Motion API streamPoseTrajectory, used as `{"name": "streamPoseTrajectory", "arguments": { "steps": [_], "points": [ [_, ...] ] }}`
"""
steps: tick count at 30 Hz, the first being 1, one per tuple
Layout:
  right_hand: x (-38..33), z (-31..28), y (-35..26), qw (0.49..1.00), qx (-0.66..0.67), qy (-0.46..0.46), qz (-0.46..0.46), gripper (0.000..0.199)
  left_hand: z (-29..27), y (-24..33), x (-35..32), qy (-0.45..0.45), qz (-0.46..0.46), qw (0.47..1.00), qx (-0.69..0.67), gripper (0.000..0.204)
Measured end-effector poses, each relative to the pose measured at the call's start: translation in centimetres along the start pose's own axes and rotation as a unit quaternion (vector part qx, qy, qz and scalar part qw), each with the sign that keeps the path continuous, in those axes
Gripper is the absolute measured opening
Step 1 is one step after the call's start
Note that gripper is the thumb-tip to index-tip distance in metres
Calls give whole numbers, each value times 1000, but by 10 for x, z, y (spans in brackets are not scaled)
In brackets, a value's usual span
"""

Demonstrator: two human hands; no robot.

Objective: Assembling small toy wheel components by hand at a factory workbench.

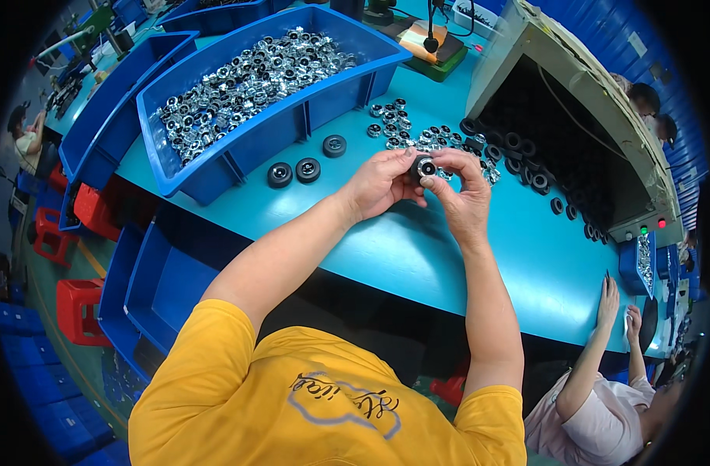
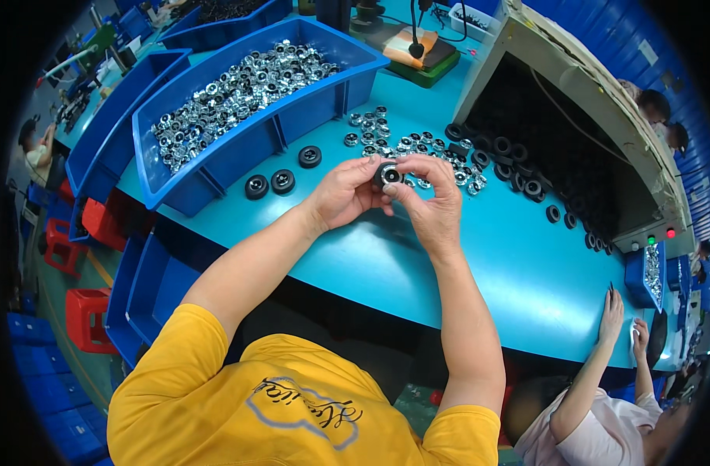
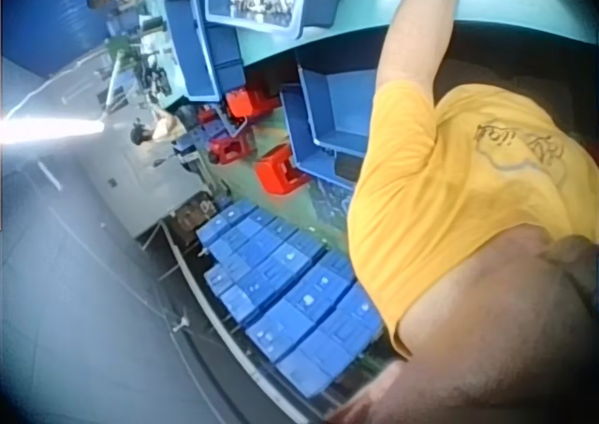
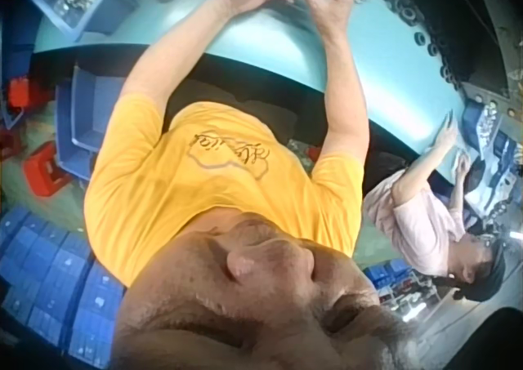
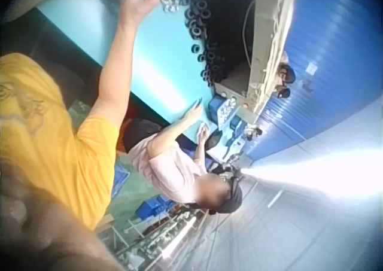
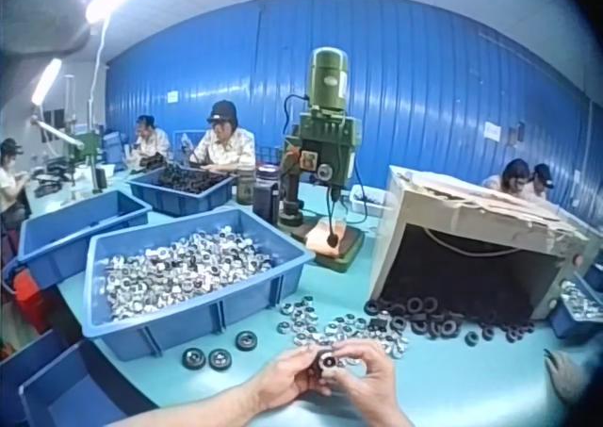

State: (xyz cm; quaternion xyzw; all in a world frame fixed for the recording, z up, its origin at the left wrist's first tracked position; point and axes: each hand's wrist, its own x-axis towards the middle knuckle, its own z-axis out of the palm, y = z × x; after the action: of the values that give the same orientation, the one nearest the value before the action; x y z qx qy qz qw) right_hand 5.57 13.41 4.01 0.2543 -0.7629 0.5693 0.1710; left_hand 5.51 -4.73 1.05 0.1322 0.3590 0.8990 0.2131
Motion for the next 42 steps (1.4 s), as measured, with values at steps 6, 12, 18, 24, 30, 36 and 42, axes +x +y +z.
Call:
{"name": "streamPoseTrajectory", "arguments": {
  "steps": [6, 12, 18, 24, 30, 36, 42],
  "points": [
    [-1, 4, 13, 992, 117, -14, 51, 27, 4, 0, 0, 10, 10, 1000, 5, 38],
    [-1, 4, 15, 986, 146, -41, 64, 26, 14, 2, -2, -1, 48, 994, 98, 41],
    [-1, 1, 18, 979, 174, -60, 89, 50, 10, -4, 1, 5, 41, 989, 145, 40],
    [1, -5, 3, 931, 294, -97, 191, 68, 2, -1, 3, 6, 89, 994, 61, 33],
    [0, -2, 6, 938, 268, -115, 188, 62, -2, -2, 2, 65, 114, 985, 116, 26],
    [-1, -1, 7, 949, 225, -111, 190, 49, 0, -2, 2, 122, 133, 955, 235, 25],
    [0, -4, 21, 950, 226, -44, 210, 35, 11, -3, 2, 51, 72, 962, 257, 34]
  ]
}}
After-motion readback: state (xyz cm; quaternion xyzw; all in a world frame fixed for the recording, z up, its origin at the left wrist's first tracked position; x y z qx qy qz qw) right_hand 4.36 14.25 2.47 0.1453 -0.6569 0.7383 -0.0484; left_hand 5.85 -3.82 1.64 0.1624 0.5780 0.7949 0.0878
